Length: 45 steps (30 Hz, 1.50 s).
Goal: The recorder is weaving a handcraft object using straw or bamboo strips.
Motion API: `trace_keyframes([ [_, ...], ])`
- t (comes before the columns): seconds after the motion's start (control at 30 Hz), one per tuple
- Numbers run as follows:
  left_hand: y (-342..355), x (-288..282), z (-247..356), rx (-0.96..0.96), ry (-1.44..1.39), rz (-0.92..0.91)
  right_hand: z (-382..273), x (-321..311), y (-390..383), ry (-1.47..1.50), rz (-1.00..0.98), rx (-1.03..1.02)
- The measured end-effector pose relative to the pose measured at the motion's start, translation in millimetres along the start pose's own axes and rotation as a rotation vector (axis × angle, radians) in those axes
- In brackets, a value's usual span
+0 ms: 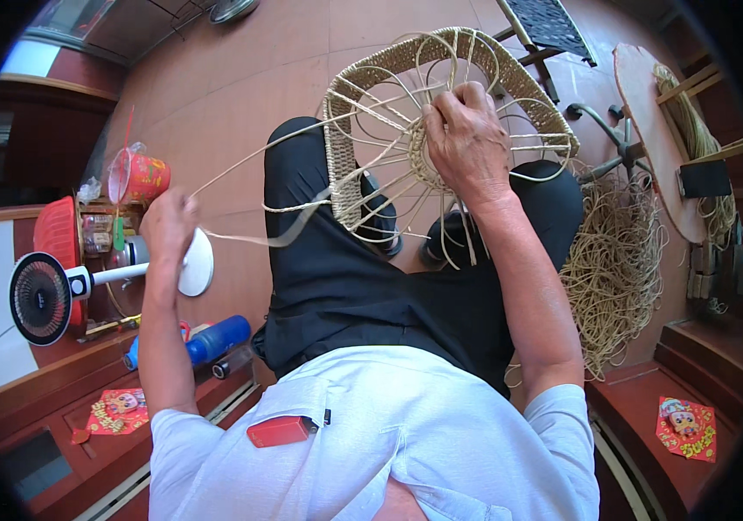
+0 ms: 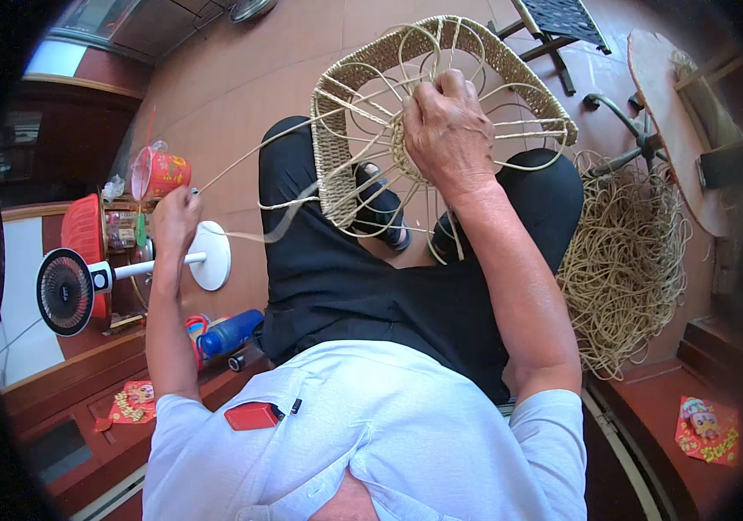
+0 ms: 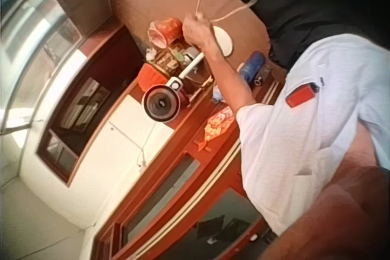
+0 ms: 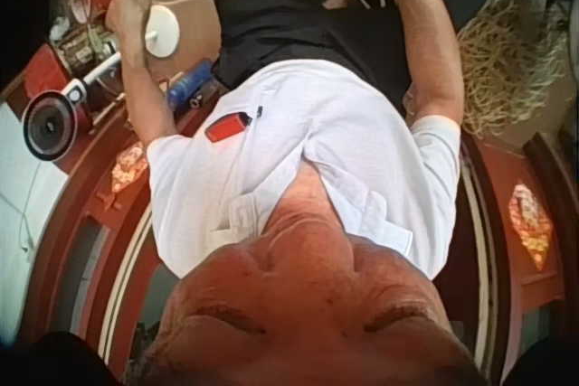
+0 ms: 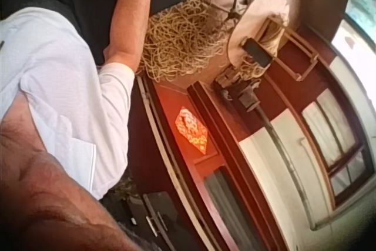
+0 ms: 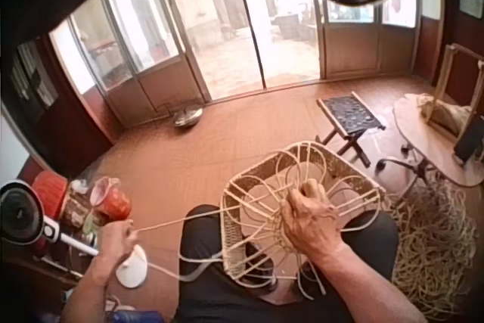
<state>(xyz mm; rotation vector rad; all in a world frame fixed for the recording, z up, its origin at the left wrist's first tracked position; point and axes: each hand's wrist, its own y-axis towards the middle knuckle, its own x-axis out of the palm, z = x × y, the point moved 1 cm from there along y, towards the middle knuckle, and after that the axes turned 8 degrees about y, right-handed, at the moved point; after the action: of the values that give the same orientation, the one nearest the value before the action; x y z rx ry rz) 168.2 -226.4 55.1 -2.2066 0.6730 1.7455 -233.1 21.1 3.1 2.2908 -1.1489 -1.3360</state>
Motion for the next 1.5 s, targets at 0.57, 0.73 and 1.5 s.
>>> trace_keyframes([
  [0.57, -50.5, -29.9, 151.9, 0.559, -0.548, 0.111, 8.0, -16.8, 3.9, -0.038, 0.008, 0.025],
  [0.73, -42.8, -22.0, 132.7, 0.641, -0.5, 0.105, 6.0, -21.3, 4.5, -0.042, 0.029, 0.066],
  [1.5, 81.7, -88.6, 164.3, 0.417, -0.995, -0.586, -4.8, -18.2, 3.4, 0.004, 0.024, 0.073],
])
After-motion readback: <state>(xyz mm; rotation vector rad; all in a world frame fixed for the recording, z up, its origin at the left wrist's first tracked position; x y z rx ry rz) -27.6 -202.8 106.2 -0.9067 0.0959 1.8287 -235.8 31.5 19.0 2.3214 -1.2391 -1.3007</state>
